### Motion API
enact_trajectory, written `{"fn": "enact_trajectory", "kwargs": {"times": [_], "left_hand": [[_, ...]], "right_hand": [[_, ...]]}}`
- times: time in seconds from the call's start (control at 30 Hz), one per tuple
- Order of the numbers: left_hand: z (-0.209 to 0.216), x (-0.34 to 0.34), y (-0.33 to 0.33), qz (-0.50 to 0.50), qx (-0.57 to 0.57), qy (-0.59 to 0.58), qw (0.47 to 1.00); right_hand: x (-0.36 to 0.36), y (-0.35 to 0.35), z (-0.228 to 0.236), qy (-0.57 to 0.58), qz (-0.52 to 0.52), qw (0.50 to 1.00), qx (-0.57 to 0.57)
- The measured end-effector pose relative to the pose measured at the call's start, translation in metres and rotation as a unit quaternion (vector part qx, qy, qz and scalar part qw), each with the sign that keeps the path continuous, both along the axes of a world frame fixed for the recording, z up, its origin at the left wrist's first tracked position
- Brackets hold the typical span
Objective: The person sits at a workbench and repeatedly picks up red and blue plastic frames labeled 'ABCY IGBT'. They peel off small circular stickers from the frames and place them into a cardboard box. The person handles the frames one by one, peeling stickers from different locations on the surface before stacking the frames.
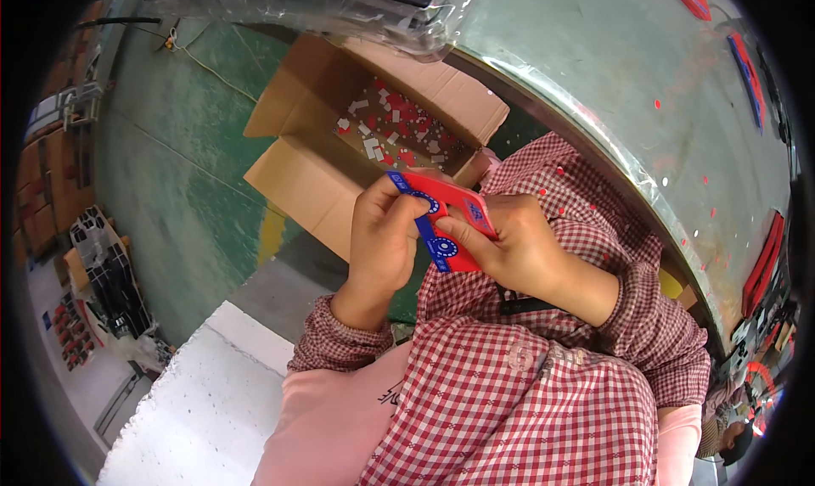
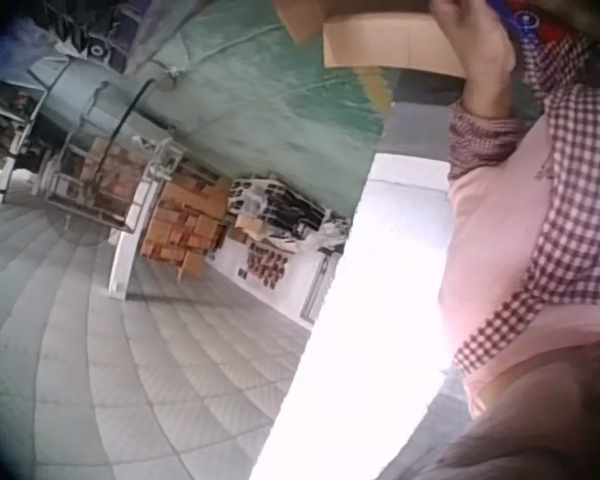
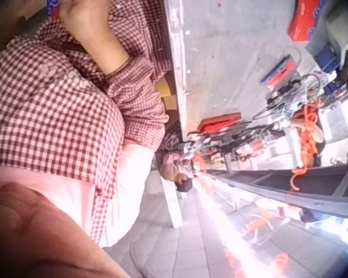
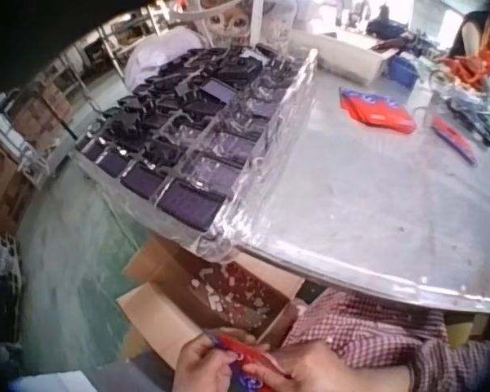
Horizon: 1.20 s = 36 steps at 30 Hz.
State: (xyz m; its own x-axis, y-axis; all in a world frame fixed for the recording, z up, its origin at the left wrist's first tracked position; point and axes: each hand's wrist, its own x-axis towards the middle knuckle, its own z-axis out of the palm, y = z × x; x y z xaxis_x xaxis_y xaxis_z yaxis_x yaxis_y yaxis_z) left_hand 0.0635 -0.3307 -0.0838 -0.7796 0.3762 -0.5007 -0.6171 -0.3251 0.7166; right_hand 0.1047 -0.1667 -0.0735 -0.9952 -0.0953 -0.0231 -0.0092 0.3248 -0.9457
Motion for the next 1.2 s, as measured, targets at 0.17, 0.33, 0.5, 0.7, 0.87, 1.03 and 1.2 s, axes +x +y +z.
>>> {"fn": "enact_trajectory", "kwargs": {"times": [0.17,0.33,0.5,0.7,0.87,1.03,1.2], "left_hand": [[-0.001,-0.005,-0.009,-0.054,-0.106,0.124,0.985],[-0.019,-0.014,-0.027,-0.065,-0.108,0.151,0.98],[-0.034,-0.018,-0.032,0.037,-0.042,0.097,0.994],[-0.006,-0.019,-0.028,-0.011,0.032,-0.008,0.999],[-0.02,-0.007,-0.027,-0.023,-0.03,0.034,0.999],[-0.019,-0.001,-0.02,0.04,0.006,0.028,0.999],[-0.02,0.0,-0.017,0.041,0.003,0.061,0.997]], "right_hand": [[-0.007,-0.002,0.0,-0.051,0.004,0.999,-0.011],[-0.02,-0.006,-0.001,-0.178,-0.037,0.967,-0.181],[-0.03,-0.009,-0.003,-0.234,-0.043,0.946,-0.219],[-0.043,-0.015,-0.009,-0.217,-0.085,0.943,-0.237],[-0.045,-0.021,-0.011,-0.14,-0.087,0.964,-0.208],[-0.044,-0.022,-0.015,-0.009,-0.064,0.991,-0.12],[-0.041,-0.02,-0.014,0.04,-0.044,0.996,-0.066]]}}
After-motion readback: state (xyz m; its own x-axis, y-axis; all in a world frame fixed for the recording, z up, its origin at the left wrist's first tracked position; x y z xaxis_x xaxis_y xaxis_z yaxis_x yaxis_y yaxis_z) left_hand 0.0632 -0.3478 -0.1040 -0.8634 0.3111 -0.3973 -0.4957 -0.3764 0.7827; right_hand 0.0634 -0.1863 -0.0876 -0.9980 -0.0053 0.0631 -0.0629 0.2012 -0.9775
